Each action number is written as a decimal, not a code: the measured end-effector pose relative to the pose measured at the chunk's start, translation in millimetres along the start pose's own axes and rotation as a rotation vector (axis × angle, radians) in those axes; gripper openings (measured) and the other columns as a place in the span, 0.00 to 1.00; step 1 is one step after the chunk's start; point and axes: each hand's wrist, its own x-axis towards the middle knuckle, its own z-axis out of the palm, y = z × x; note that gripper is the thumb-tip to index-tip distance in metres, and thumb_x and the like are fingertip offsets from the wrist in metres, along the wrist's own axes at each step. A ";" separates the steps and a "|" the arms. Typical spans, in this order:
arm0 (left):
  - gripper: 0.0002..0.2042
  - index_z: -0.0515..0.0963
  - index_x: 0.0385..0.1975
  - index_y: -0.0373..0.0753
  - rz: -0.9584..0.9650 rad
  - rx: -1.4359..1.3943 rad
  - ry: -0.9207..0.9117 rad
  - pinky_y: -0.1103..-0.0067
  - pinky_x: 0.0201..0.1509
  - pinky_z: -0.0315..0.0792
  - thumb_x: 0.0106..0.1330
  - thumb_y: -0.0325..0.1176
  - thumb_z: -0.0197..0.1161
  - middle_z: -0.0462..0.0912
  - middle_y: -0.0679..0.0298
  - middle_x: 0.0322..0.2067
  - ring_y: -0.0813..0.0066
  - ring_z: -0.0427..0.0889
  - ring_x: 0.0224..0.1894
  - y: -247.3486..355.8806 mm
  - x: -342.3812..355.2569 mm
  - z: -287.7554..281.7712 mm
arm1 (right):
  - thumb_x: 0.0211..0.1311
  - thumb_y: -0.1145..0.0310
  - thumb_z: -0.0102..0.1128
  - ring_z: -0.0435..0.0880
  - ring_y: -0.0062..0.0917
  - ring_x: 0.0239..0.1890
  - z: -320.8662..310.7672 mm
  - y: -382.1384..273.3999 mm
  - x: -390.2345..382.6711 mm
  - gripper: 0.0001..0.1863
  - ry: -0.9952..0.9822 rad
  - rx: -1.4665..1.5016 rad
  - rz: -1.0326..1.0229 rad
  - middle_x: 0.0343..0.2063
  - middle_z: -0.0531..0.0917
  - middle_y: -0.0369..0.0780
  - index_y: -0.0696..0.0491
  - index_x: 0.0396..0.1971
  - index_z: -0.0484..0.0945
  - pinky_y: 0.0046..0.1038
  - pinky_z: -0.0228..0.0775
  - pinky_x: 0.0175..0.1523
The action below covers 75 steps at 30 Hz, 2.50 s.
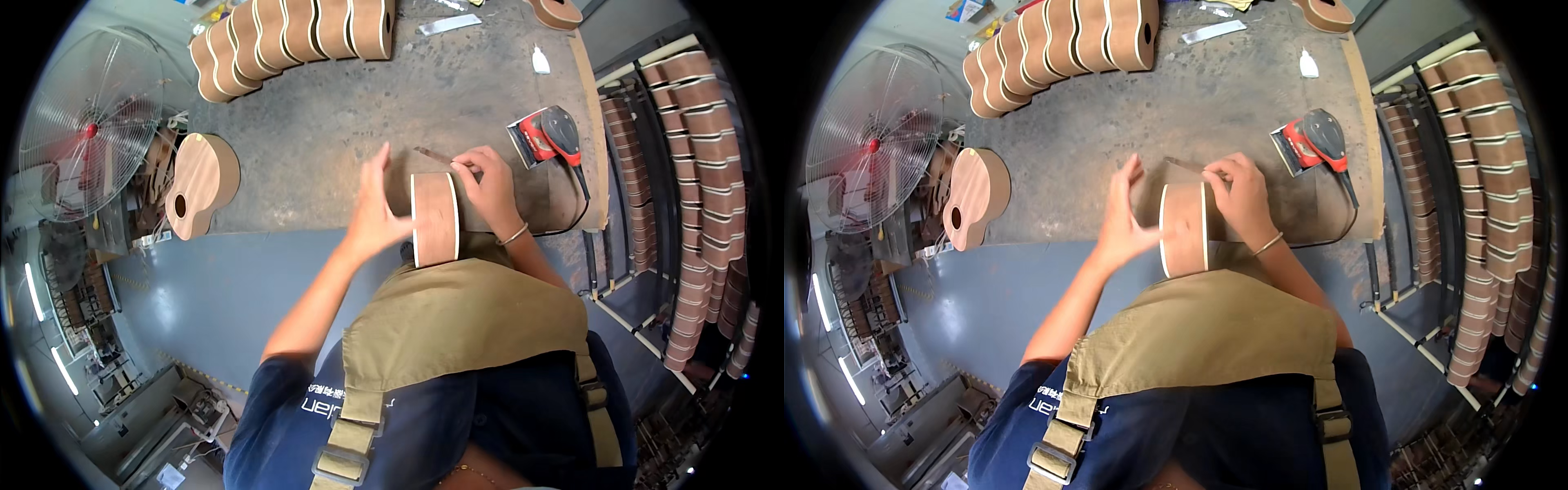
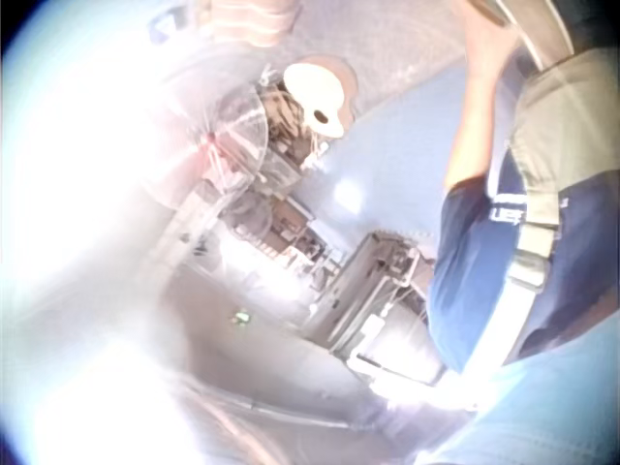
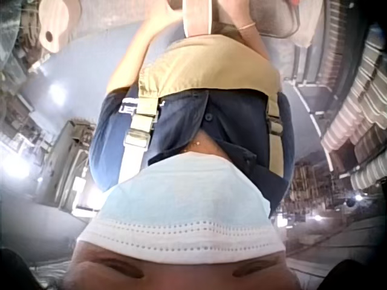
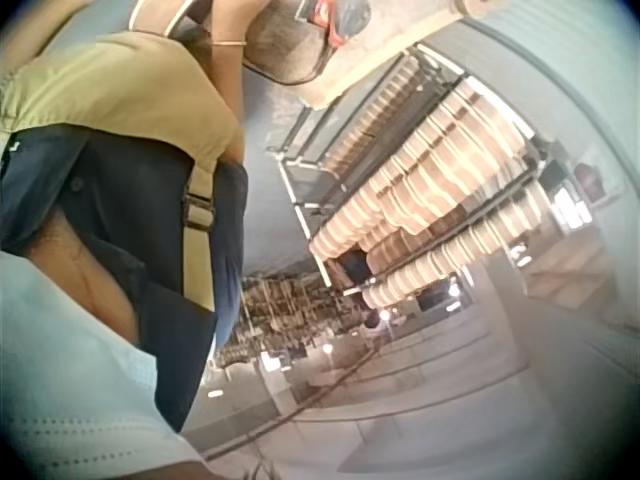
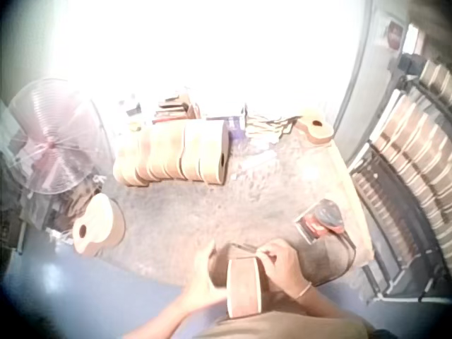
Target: The person applies a binding strip to the side of a wooden instrument body by hand and with a thin metal tool.
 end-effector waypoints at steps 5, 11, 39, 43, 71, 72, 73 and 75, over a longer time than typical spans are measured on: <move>0.19 0.81 0.58 0.36 0.081 -0.062 -0.132 0.70 0.56 0.78 0.67 0.28 0.73 0.84 0.55 0.47 0.59 0.84 0.50 -60.4 82.2 4.1 | 0.62 0.71 0.72 0.88 0.34 0.30 10.4 34.5 58.1 0.05 -0.346 -0.031 0.000 0.28 0.87 0.43 0.56 0.33 0.88 0.30 0.78 0.39; 0.05 0.87 0.40 0.31 -0.215 -0.129 -0.412 0.74 0.42 0.76 0.68 0.22 0.69 0.86 0.58 0.29 0.71 0.82 0.32 -68.9 76.6 -1.8 | 0.61 0.70 0.71 0.88 0.24 0.29 25.4 48.7 64.6 0.07 -0.636 0.177 0.145 0.25 0.88 0.44 0.59 0.32 0.88 0.29 0.77 0.37; 0.25 0.89 0.51 0.44 0.531 0.195 0.038 0.70 0.35 0.80 0.52 0.13 0.66 0.85 0.60 0.31 0.61 0.85 0.31 -1.6 -50.4 -14.3 | 0.57 0.80 0.68 0.81 0.34 0.38 -34.8 -57.2 -66.0 0.14 -0.233 -0.161 -0.510 0.36 0.84 0.38 0.50 0.43 0.90 0.34 0.75 0.41; 0.27 0.85 0.57 0.40 0.700 0.258 0.016 0.71 0.36 0.83 0.55 0.16 0.68 0.85 0.63 0.33 0.63 0.85 0.32 -14.1 -75.0 -3.4 | 0.57 0.80 0.65 0.82 0.34 0.38 -29.3 -37.3 -92.1 0.16 -0.270 -0.210 -0.687 0.37 0.84 0.37 0.52 0.46 0.88 0.34 0.77 0.42; 0.05 0.86 0.31 0.34 0.061 0.033 -0.426 0.71 0.41 0.78 0.59 0.16 0.68 0.86 0.54 0.27 0.62 0.83 0.32 -45.4 117.5 22.1 | 0.69 0.76 0.53 0.85 0.25 0.24 -10.1 38.2 30.6 0.21 -0.504 0.243 0.390 0.26 0.85 0.41 0.55 0.58 0.87 0.30 0.82 0.34; 0.05 0.85 0.30 0.33 0.170 0.074 -0.365 0.70 0.41 0.78 0.58 0.16 0.68 0.84 0.55 0.26 0.60 0.81 0.32 -21.1 106.7 11.1 | 0.70 0.75 0.55 0.85 0.26 0.26 -24.4 10.6 25.0 0.19 -0.474 0.122 0.208 0.28 0.83 0.41 0.57 0.56 0.86 0.29 0.80 0.34; 0.06 0.84 0.31 0.35 0.245 0.145 -0.344 0.68 0.41 0.77 0.57 0.16 0.66 0.81 0.55 0.27 0.56 0.80 0.34 -2.3 91.5 -0.6 | 0.70 0.74 0.57 0.85 0.27 0.28 -35.7 -15.5 14.4 0.17 -0.445 0.005 0.027 0.30 0.82 0.41 0.59 0.55 0.86 0.28 0.78 0.34; 0.06 0.82 0.32 0.36 0.383 0.222 -0.278 0.65 0.41 0.75 0.57 0.17 0.66 0.76 0.55 0.27 0.52 0.77 0.35 13.1 50.4 -9.9 | 0.67 0.72 0.59 0.84 0.35 0.31 -39.7 -48.8 -20.0 0.17 -0.311 -0.093 -0.106 0.31 0.80 0.43 0.56 0.53 0.86 0.31 0.77 0.37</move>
